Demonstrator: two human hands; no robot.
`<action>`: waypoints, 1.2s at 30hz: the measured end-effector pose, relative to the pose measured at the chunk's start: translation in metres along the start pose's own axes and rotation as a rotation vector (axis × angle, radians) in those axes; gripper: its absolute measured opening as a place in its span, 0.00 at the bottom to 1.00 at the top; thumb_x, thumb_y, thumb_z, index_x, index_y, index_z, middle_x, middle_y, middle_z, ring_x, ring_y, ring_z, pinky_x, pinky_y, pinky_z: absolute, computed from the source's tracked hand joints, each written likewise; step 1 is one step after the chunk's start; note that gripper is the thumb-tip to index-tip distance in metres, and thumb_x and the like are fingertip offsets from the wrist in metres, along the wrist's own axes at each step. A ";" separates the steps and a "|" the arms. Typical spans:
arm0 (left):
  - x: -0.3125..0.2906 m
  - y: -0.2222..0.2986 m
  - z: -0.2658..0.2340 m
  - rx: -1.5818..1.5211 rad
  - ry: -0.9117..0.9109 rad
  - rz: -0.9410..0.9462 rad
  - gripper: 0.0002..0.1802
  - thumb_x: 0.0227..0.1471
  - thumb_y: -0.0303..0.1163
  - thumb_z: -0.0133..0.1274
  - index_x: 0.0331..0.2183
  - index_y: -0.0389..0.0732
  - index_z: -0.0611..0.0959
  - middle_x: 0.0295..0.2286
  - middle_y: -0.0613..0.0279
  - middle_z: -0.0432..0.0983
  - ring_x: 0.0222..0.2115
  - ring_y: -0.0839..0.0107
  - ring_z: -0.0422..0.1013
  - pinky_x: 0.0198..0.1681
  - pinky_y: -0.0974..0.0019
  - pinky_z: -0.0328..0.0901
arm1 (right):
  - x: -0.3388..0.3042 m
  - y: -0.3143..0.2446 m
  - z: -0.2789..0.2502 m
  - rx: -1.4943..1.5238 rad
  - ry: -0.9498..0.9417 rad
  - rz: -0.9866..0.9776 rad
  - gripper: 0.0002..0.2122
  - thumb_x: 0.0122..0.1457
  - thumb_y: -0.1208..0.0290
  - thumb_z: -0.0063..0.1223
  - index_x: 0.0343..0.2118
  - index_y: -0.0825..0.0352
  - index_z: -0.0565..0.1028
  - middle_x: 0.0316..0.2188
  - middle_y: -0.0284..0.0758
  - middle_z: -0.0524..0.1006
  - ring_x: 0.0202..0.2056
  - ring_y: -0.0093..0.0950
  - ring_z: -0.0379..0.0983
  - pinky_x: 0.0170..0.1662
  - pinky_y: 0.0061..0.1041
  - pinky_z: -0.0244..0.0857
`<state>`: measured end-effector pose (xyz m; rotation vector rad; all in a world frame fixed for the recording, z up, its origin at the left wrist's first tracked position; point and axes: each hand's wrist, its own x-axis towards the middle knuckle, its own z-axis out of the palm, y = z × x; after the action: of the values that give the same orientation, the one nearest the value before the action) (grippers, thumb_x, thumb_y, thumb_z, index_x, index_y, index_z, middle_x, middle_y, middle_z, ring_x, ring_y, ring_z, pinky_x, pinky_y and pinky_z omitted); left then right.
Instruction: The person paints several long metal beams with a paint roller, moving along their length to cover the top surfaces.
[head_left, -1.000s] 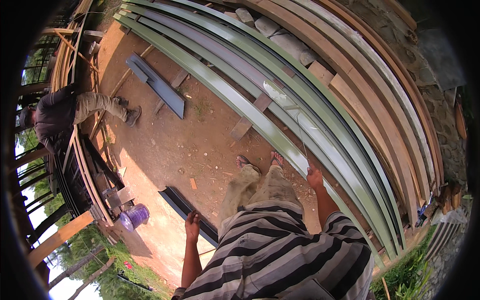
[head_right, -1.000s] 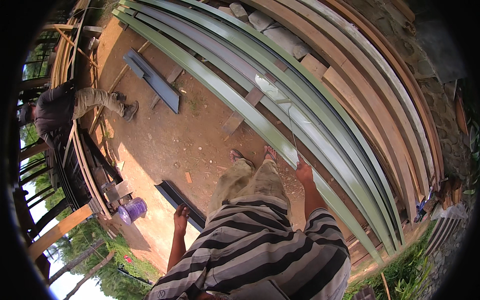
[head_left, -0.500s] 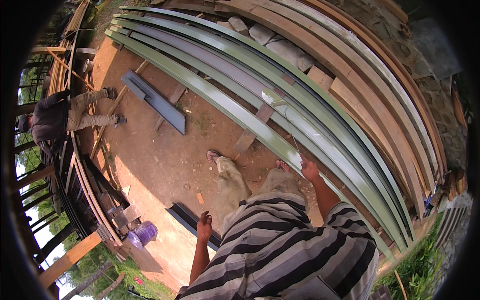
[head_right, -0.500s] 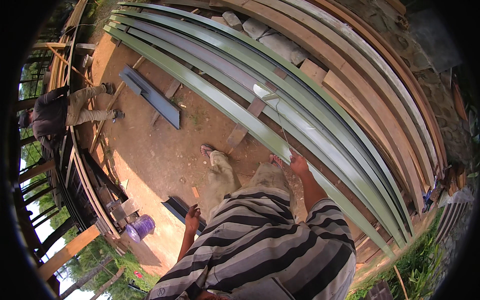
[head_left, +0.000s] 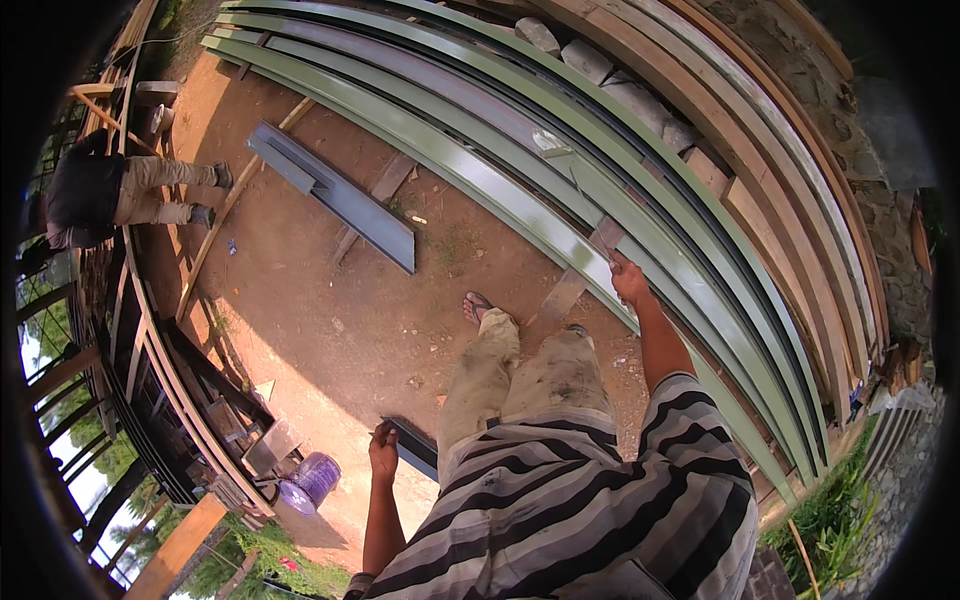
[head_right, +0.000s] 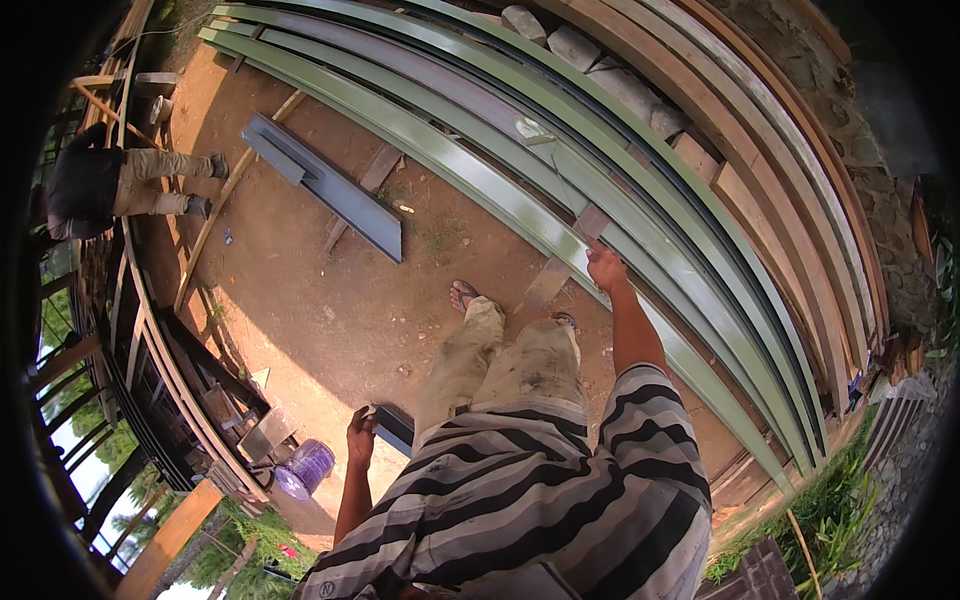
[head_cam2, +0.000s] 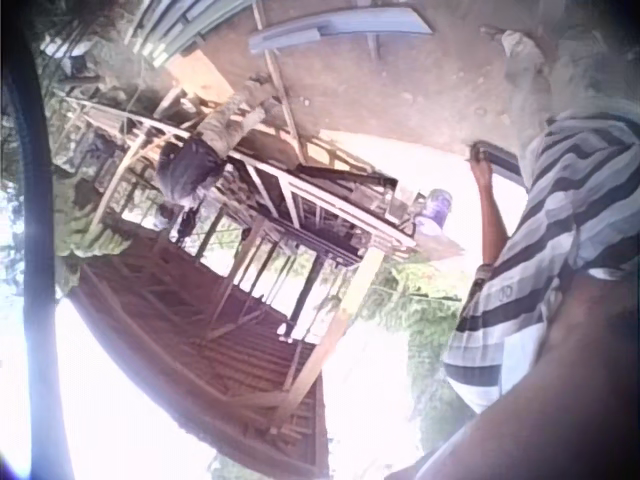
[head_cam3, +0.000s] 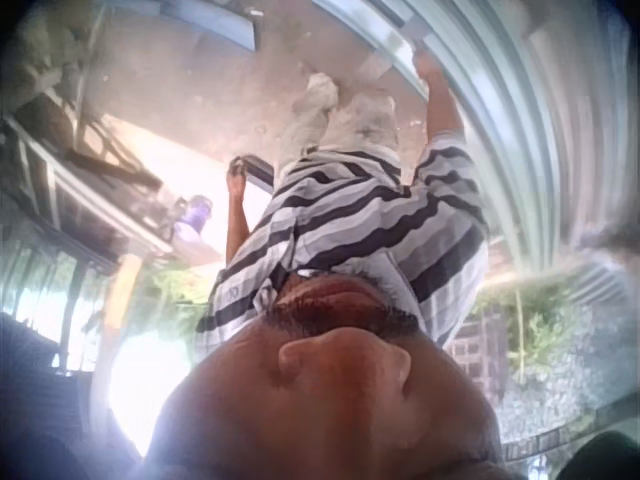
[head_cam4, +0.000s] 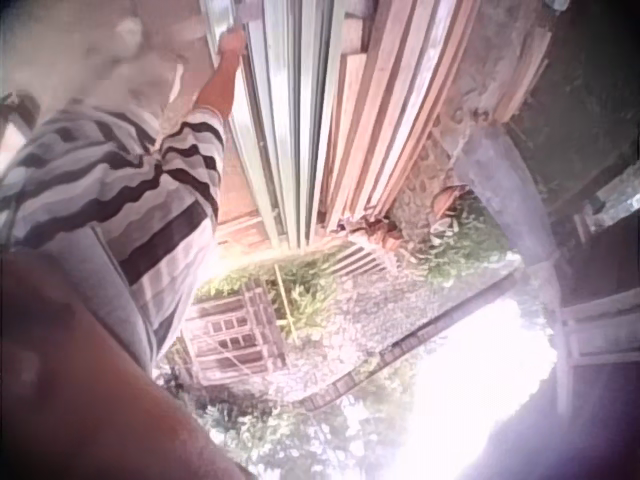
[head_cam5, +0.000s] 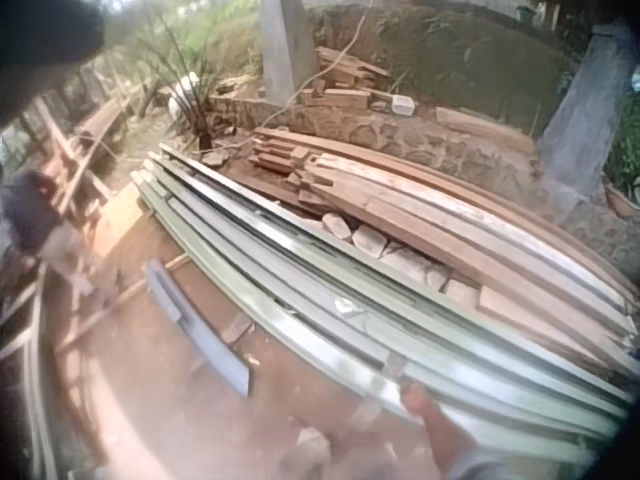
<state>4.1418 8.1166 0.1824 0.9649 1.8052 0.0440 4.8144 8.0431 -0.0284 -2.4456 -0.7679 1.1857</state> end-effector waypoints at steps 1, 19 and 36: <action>0.010 0.009 -0.014 -0.016 0.019 -0.025 0.22 0.65 0.32 0.53 0.58 0.36 0.75 0.45 0.55 0.79 0.44 0.71 0.73 0.46 0.67 0.67 | -0.001 -0.012 -0.008 0.030 -0.004 0.066 0.21 0.70 0.65 0.47 0.65 0.54 0.70 0.28 0.44 0.82 0.15 0.30 0.73 0.22 0.36 0.73; 0.174 0.163 0.060 0.555 -0.318 0.176 0.27 0.63 0.39 0.51 0.61 0.40 0.73 0.47 0.38 0.80 0.49 0.51 0.77 0.52 0.56 0.70 | 0.056 -0.094 0.011 0.070 0.038 -0.076 0.21 0.69 0.67 0.46 0.65 0.54 0.69 0.53 0.51 0.77 0.55 0.55 0.72 0.60 0.47 0.67; 0.285 0.250 0.318 1.389 -0.406 0.057 0.47 0.51 0.55 0.60 0.65 0.48 0.62 0.56 0.44 0.67 0.54 0.44 0.73 0.54 0.50 0.69 | 0.031 -0.073 -0.011 0.094 -0.037 0.024 0.24 0.66 0.76 0.50 0.65 0.58 0.70 0.58 0.52 0.74 0.61 0.54 0.67 0.65 0.46 0.60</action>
<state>4.5036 8.3395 -0.0707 1.7622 1.2610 -1.4148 4.8150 8.1199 -0.0052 -2.3691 -0.6794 1.2494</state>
